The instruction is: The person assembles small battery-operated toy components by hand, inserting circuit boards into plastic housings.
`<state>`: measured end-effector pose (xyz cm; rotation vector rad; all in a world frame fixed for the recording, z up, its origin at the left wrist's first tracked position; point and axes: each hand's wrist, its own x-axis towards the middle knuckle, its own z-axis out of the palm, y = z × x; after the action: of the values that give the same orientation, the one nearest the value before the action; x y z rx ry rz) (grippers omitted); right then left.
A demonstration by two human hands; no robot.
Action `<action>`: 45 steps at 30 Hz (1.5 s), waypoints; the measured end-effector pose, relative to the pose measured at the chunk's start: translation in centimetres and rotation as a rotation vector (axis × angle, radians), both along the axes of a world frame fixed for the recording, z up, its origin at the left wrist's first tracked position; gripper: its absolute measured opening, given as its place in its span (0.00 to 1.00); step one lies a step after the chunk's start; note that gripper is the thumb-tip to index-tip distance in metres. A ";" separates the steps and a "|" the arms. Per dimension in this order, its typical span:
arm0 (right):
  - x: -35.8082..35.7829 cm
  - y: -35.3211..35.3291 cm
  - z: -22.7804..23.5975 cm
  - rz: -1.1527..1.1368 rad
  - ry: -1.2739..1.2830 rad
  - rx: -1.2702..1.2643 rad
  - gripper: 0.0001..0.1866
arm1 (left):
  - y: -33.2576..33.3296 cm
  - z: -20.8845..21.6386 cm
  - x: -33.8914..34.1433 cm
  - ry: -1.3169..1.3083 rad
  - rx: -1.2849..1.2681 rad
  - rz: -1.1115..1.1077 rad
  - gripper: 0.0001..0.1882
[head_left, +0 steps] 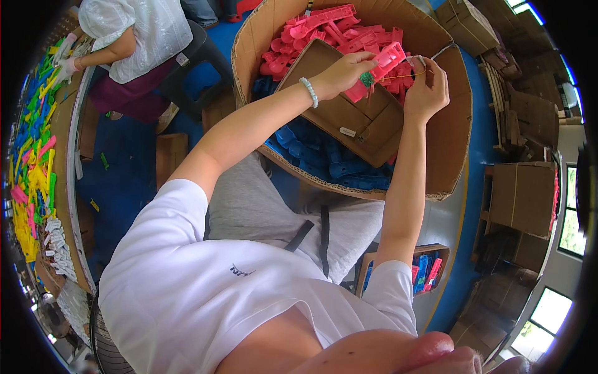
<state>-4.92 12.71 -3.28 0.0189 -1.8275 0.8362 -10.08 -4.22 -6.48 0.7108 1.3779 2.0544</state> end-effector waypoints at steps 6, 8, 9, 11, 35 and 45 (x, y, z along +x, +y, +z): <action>-0.5 0.2 0.0 -0.017 0.122 0.116 0.04 | 0.1 0.6 1.5 -0.064 0.074 -0.123 0.16; -0.5 -0.1 0.1 -0.027 0.132 0.220 0.04 | 0.1 0.7 1.7 -0.072 0.098 -0.122 0.16; -0.5 -0.3 0.4 -0.038 0.078 0.212 0.04 | 0.2 0.5 1.7 -0.066 0.115 -0.097 0.16; -0.7 -0.1 0.2 -0.047 0.023 0.204 0.05 | 0.5 0.2 1.8 -0.059 0.131 -0.072 0.16; 0.1 -1.5 -0.4 1.103 -0.400 -0.994 0.15 | -1.0 1.2 0.0 0.155 -0.014 0.138 0.16; 1.4 -3.2 0.1 0.826 -0.171 -0.979 0.14 | -1.1 0.8 2.1 0.538 -0.068 0.269 0.16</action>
<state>-3.53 9.48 -3.21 0.0802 -1.3511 2.2973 -7.95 -5.28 -5.67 1.1601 1.9187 2.0887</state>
